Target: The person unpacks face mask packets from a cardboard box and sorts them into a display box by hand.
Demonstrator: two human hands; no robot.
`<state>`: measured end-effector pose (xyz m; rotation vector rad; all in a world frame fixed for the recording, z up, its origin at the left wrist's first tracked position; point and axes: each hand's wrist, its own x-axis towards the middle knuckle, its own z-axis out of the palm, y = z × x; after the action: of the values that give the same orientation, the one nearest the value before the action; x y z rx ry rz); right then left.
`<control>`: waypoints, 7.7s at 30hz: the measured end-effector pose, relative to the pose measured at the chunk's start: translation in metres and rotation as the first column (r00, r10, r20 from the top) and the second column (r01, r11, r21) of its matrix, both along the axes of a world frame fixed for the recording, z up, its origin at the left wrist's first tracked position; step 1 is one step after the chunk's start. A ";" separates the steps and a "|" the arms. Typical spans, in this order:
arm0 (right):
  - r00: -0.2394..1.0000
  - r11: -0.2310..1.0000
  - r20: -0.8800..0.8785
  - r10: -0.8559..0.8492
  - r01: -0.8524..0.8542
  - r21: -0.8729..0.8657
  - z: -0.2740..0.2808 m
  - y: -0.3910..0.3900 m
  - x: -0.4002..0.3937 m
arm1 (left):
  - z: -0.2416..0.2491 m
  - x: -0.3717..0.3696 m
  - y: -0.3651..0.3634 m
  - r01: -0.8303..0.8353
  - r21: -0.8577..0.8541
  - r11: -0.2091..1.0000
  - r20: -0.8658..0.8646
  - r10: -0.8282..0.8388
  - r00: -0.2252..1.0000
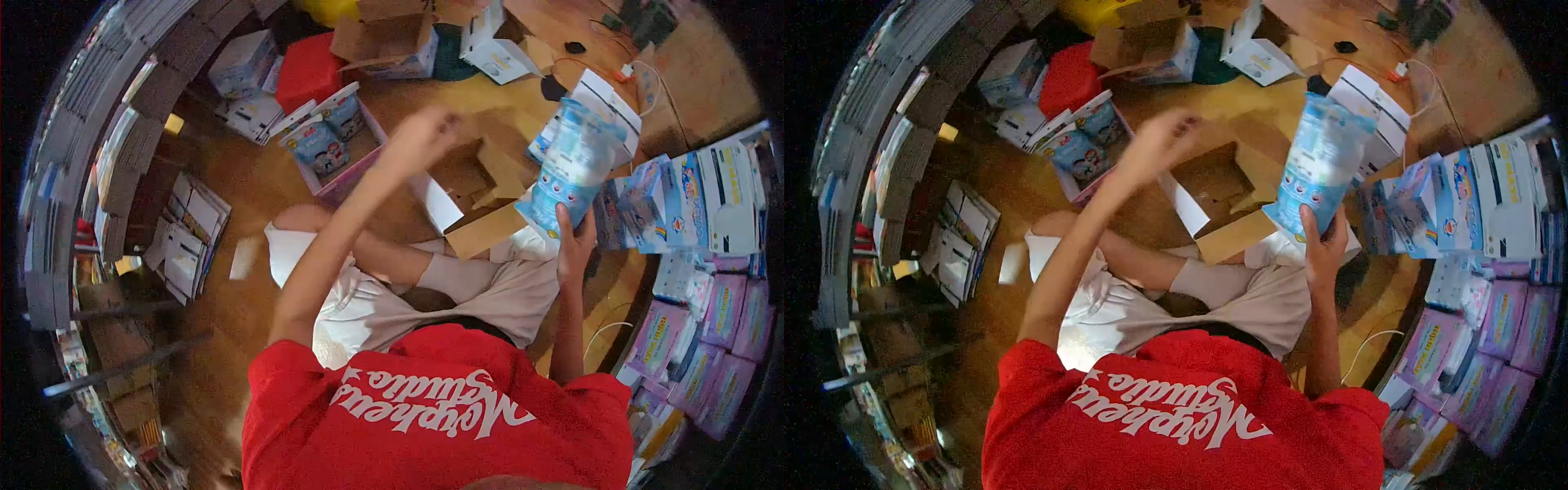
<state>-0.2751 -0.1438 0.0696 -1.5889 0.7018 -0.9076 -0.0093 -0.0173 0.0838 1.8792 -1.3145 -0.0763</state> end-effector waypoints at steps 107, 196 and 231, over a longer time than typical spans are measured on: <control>0.674 0.734 -0.414 0.612 -0.679 -0.020 -0.079 0.052 0.373 | -0.099 0.097 0.180 -0.696 -0.155 0.701 0.053 0.710 0.702; 0.746 0.195 -0.654 0.126 -0.665 -0.721 -0.092 0.043 0.097 | -0.063 -0.011 0.026 -0.132 0.398 0.908 0.338 -0.012 0.941; 0.771 0.209 -0.630 0.095 -0.634 -0.745 -0.108 0.053 0.099 | -0.118 -0.016 -0.034 -0.455 0.471 0.756 0.693 0.002 0.721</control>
<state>-0.1757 -0.0904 -0.0387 -3.0005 -0.1158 -0.4995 -0.0254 -0.0517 -0.0339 2.8199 -1.6045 0.3921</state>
